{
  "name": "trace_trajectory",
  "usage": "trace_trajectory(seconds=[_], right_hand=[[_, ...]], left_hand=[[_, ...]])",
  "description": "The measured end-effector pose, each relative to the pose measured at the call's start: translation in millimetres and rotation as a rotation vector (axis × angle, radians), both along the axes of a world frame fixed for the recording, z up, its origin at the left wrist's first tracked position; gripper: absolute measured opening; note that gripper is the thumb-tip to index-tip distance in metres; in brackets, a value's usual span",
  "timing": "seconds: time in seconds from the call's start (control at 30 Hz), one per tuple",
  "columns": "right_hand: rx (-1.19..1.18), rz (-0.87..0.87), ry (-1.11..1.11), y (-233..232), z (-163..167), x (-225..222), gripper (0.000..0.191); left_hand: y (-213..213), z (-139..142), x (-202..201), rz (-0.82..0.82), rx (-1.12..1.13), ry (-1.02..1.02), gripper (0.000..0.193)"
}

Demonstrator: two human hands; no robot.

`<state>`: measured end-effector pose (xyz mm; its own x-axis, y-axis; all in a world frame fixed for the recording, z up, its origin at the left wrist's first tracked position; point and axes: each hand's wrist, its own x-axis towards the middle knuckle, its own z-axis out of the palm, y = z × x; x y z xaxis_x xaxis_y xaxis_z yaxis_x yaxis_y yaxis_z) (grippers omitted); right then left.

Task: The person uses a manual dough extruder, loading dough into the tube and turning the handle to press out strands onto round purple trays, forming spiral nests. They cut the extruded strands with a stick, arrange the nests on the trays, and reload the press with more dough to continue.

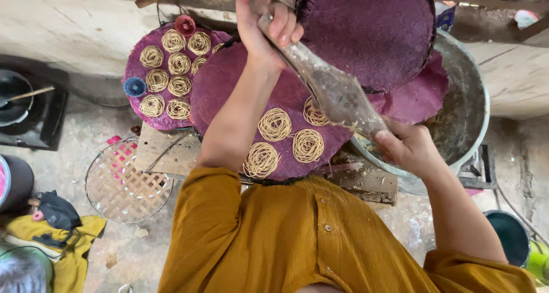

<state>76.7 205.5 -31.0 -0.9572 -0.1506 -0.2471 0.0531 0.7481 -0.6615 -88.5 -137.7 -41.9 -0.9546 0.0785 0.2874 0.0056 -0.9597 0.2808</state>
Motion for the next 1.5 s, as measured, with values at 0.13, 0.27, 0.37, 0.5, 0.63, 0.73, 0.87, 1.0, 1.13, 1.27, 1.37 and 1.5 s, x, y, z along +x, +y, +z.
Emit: trace_trajectory(seconds=[0.13, 0.27, 0.37, 0.5, 0.63, 0.73, 0.87, 1.0, 1.13, 1.27, 1.37, 1.5], right_hand=[[0.034, -0.024, -0.087, 13.5, -12.5, 15.9, 0.051], [0.068, -0.051, -0.02, 27.8, -19.2, 21.5, 0.052], [0.125, -0.094, -0.034, 35.4, -27.4, 21.0, 0.054], [0.134, -0.02, 0.146, 43.0, -41.4, 17.2, 0.057], [0.072, 0.105, 0.386, 40.8, -54.7, 7.6, 0.057], [0.134, 0.039, 0.214, 31.1, -60.0, -2.0, 0.059], [0.038, 0.004, 0.159, 13.3, -60.3, -10.3, 0.059], [-0.255, -0.075, -0.061, 1.7, -61.4, -14.3, 0.046], [-0.439, -0.111, -0.111, 3.4, -72.3, -18.0, 0.04], [-0.662, -0.086, -0.043, 19.4, -86.0, -20.1, 0.035], [-0.833, -0.032, -0.014, 35.9, -88.9, -16.7, 0.032], [-0.881, -0.071, 0.082, 54.4, -79.8, 1.2, 0.042]], left_hand=[[16.8, -14.2, 23.8, -0.028, -0.049, -0.109, 0.068], [40.2, -26.2, 22.5, -0.09, -0.02, -0.139, 0.068], [51.3, -28.0, 14.1, -0.104, -0.008, -0.118, 0.068], [58.1, -18.7, 3.9, -0.118, -0.007, -0.081, 0.067], [55.2, -5.6, -1.7, -0.106, -0.03, -0.029, 0.066], [47.7, 0.9, -1.2, -0.054, -0.077, -0.028, 0.066], [38.2, 14.0, 2.5, -0.01, -0.104, -0.079, 0.069], [32.4, 22.9, 6.0, -0.044, -0.079, -0.184, 0.075], [28.8, 9.7, 12.8, -0.07, -0.381, -0.393, 0.083], [32.0, -18.9, 27.4, -0.134, -1.431, -0.322, 0.069], [36.7, -35.1, 40.8, 0.05, -1.956, -0.11, 0.068], [43.5, -41.2, 55.4, 0.043, -2.148, -0.093, 0.07]])
